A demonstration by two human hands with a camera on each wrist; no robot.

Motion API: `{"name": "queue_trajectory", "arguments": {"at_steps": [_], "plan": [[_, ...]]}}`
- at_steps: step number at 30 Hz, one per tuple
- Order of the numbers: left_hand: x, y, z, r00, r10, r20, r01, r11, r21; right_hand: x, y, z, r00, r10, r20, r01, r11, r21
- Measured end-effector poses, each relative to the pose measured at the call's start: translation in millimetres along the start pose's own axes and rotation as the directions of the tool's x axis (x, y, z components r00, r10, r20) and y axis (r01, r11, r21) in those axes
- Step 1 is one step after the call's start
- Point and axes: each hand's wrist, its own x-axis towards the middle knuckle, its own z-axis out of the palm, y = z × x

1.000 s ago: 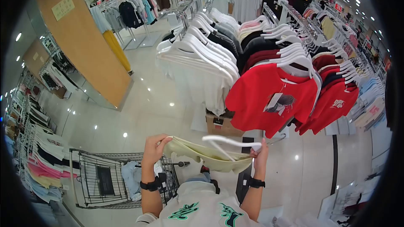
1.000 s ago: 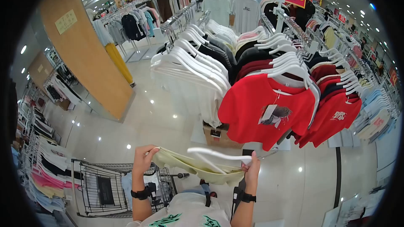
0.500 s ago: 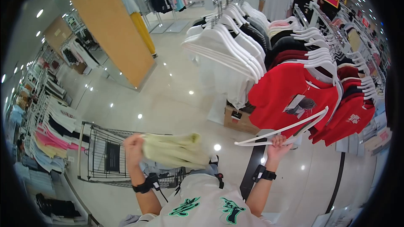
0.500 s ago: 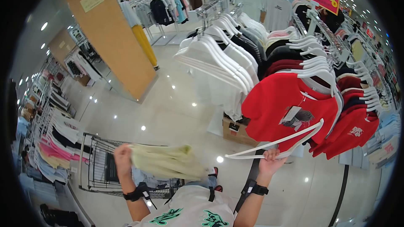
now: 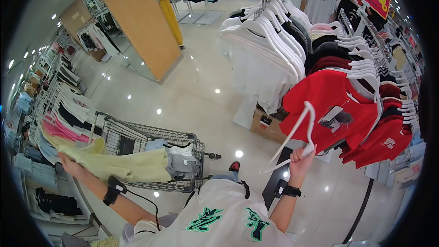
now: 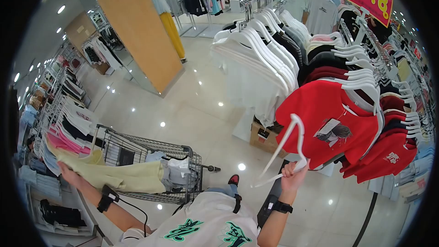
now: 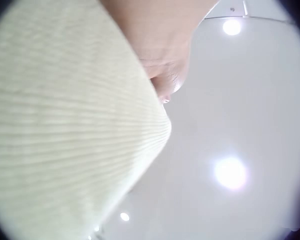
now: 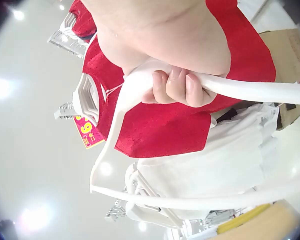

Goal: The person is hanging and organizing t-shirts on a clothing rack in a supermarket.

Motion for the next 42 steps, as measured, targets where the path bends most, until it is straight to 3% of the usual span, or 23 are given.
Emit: {"name": "queue_trajectory", "arguments": {"at_steps": [1,3,5,7,8,10,11,12,13,14,15,17,19,23,25,26,30,31,34,35,38,40,42], "plan": [[-3,-17,4,0.999,0.039,0.026,-0.042,0.994,0.105,1,3,-1,1.000,0.001,0.002,-0.001,1.000,0.004],[-32,-48,8,0.972,-0.152,0.180,0.148,0.988,0.032,4,11,-7,0.993,0.085,0.077,-0.066,0.973,-0.223],[-55,-112,-8,0.922,-0.114,0.371,-0.020,0.941,0.338,7,18,-9,0.995,0.095,0.025,-0.086,0.966,-0.246],[-100,-152,-12,0.868,-0.199,0.455,-0.061,0.867,0.495,5,28,2,0.994,0.004,-0.112,-0.056,0.883,-0.467],[-128,-187,-17,0.893,-0.115,0.436,-0.214,0.742,0.635,-2,27,14,0.999,-0.006,-0.048,-0.022,0.838,-0.545],[-183,-227,-30,0.723,-0.301,0.622,-0.335,0.634,0.697,2,28,11,0.999,0.027,0.018,-0.009,0.752,-0.660],[-212,-270,-50,0.616,-0.329,0.716,-0.597,0.398,0.696,3,28,11,0.994,0.080,0.075,0.006,0.643,-0.766],[-235,-292,-53,0.433,-0.519,0.738,-0.441,0.592,0.675,4,31,16,0.992,0.078,0.096,0.029,0.612,-0.790],[-263,-311,-60,0.295,-0.654,0.697,-0.430,0.560,0.708,6,31,21,0.993,0.056,0.100,0.044,0.618,-0.785],[-292,-285,-41,0.135,-0.870,0.475,0.034,0.483,0.875,8,31,28,0.980,0.085,0.179,0.106,0.538,-0.837],[-315,-289,-28,0.075,-0.888,0.453,0.058,0.457,0.888,10,29,35,0.961,0.123,0.249,0.169,0.451,-0.876],[-354,-286,-1,0.050,-0.847,0.530,0.076,0.532,0.843,18,30,53,0.949,0.142,0.281,0.201,0.413,-0.888],[-381,-272,35,0.015,-0.816,0.578,0.160,0.572,0.804,30,41,75,0.871,0.007,0.491,0.455,0.361,-0.814],[-426,-261,97,0.044,-0.693,0.720,0.109,0.720,0.686,52,40,140,0.853,-0.047,0.520,0.510,0.283,-0.812],[-438,-255,121,-0.098,-0.580,0.808,-0.473,0.742,0.475,56,34,185,0.814,-0.100,0.573,0.581,0.161,-0.798],[-442,-254,129,-0.098,-0.571,0.815,-0.475,0.747,0.465,57,35,207,0.810,-0.112,0.576,0.587,0.162,-0.793],[-466,-302,125,-0.325,-0.683,0.654,-0.669,0.655,0.351,63,39,289,0.684,-0.284,0.673,0.727,0.184,-0.662],[-460,-279,126,-0.368,-0.682,0.631,-0.671,0.665,0.328,65,39,304,0.643,-0.318,0.697,0.765,0.213,-0.608],[-476,-325,92,-0.489,-0.538,0.687,-0.608,0.774,0.173,81,40,346,0.622,-0.335,0.707,0.782,0.233,-0.578],[-471,-300,89,-0.467,-0.588,0.661,-0.633,0.744,0.215,88,41,357,0.618,-0.335,0.712,0.786,0.235,-0.572],[-471,-315,80,-0.394,-0.632,0.668,-0.560,0.741,0.371,107,50,387,0.587,-0.332,0.738,0.808,0.184,-0.560],[-468,-320,84,-0.538,-0.635,0.554,-0.553,0.762,0.336,120,59,401,0.583,-0.348,0.734,0.809,0.172,-0.561],[-460,-326,90,-0.608,-0.626,0.488,-0.465,0.779,0.421,135,66,405,0.585,-0.339,0.737,0.803,0.114,-0.585]]}}
